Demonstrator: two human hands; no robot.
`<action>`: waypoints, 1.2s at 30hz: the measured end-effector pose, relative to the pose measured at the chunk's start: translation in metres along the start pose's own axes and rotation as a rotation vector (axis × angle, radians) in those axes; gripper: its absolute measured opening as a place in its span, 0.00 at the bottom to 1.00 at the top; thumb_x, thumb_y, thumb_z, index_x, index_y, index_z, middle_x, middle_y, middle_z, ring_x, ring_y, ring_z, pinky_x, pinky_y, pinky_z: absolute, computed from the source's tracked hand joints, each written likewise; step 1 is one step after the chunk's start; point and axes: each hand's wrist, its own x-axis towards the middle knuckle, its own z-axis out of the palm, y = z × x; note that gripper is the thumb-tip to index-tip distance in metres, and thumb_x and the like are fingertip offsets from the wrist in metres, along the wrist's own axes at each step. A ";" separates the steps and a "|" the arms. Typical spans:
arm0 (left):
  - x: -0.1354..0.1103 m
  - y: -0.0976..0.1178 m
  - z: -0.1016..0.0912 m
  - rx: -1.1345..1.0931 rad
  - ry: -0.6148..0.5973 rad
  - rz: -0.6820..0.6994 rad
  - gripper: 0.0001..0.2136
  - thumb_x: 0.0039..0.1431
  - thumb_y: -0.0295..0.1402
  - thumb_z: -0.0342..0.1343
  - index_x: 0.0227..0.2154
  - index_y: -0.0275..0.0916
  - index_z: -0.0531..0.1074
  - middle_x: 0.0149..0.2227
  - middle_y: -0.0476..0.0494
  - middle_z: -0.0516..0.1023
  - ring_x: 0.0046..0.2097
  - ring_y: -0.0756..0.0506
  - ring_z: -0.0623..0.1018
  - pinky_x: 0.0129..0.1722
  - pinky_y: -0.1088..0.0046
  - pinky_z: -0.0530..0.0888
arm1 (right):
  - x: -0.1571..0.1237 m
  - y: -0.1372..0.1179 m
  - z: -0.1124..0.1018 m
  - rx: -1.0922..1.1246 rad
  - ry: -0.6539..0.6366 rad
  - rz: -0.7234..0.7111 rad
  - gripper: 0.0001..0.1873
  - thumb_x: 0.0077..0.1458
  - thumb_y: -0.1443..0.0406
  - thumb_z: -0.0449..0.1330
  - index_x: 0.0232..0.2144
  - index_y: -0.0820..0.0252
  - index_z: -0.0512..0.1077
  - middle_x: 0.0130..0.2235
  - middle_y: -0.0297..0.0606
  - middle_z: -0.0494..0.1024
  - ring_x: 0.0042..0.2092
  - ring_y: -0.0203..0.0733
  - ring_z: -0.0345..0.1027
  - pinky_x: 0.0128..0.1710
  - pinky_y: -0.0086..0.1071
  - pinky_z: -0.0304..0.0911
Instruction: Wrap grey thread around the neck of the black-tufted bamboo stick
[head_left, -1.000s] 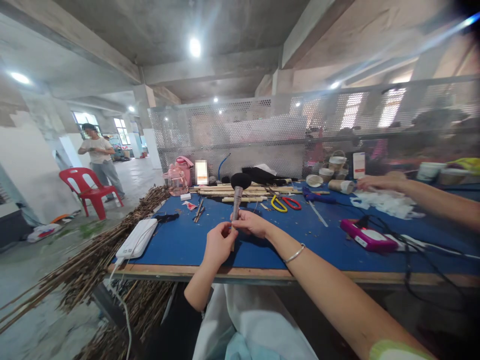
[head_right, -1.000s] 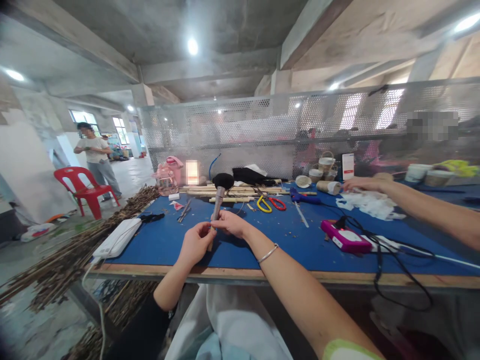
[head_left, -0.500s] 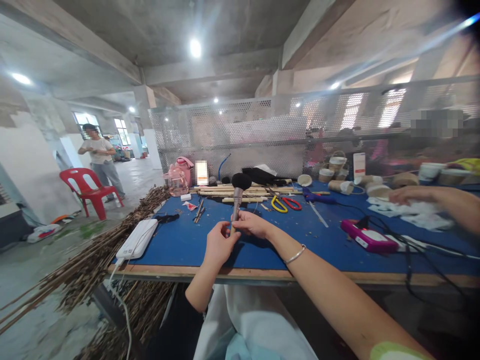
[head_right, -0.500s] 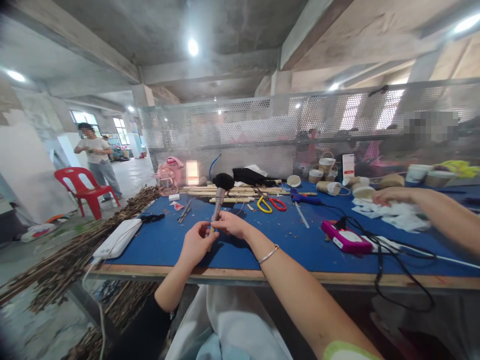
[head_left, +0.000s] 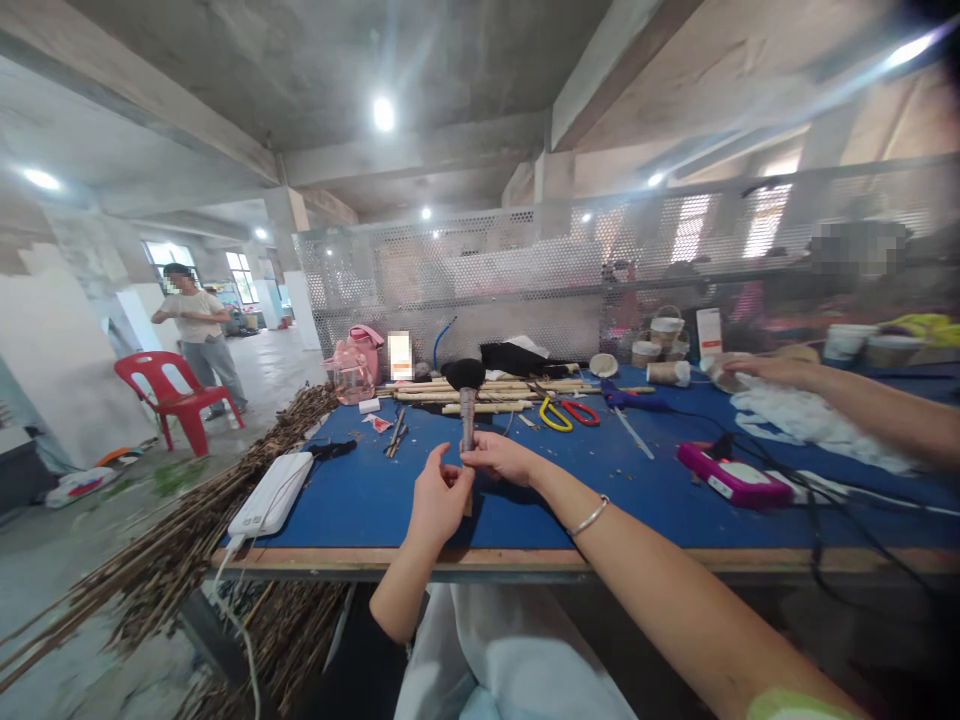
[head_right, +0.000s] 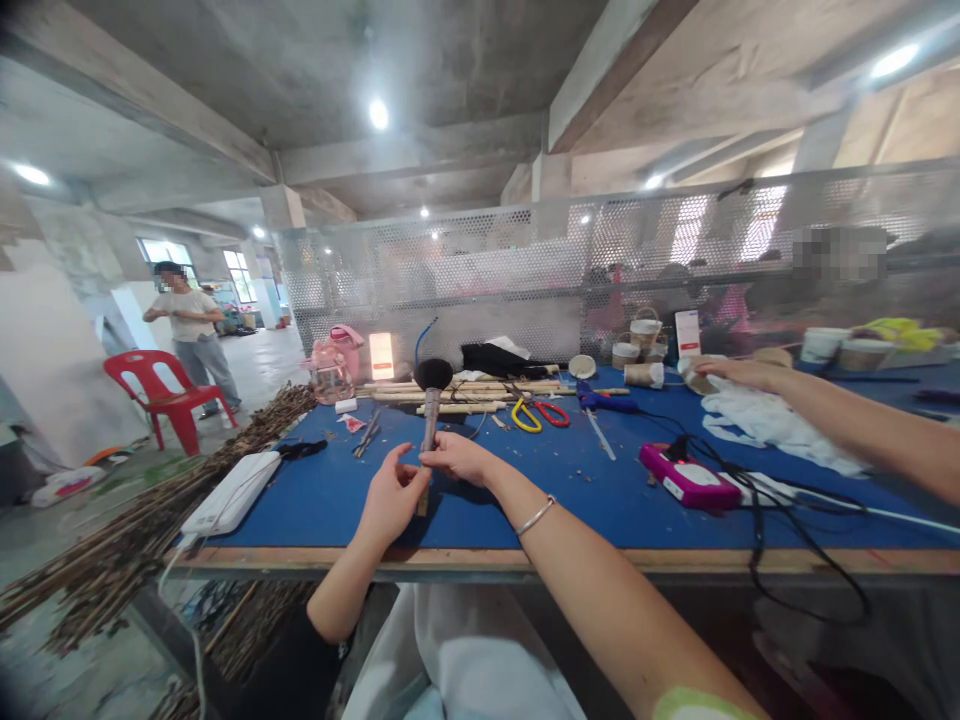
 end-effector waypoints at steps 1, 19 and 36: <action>0.000 0.000 0.000 0.008 0.018 0.001 0.30 0.48 0.36 0.59 0.53 0.32 0.58 0.26 0.50 0.70 0.27 0.52 0.69 0.30 0.76 0.67 | 0.000 -0.001 0.000 -0.006 0.003 0.000 0.18 0.42 0.58 0.63 0.30 0.61 0.60 0.15 0.21 0.59 0.13 0.24 0.44 0.11 0.22 0.37; -0.001 0.002 -0.001 -0.051 -0.031 -0.025 0.25 0.53 0.37 0.54 0.53 0.32 0.59 0.24 0.49 0.73 0.25 0.51 0.70 0.27 0.77 0.66 | 0.001 0.002 -0.001 -0.015 0.009 -0.008 0.19 0.42 0.57 0.63 0.30 0.61 0.60 0.15 0.20 0.58 0.13 0.24 0.44 0.11 0.22 0.38; -0.001 0.000 -0.001 -0.102 -0.086 -0.019 0.25 0.53 0.35 0.53 0.53 0.34 0.56 0.25 0.50 0.71 0.23 0.52 0.68 0.23 0.78 0.65 | 0.000 -0.001 -0.001 0.005 0.000 -0.015 0.19 0.42 0.58 0.63 0.31 0.61 0.60 0.15 0.20 0.58 0.13 0.24 0.42 0.12 0.22 0.37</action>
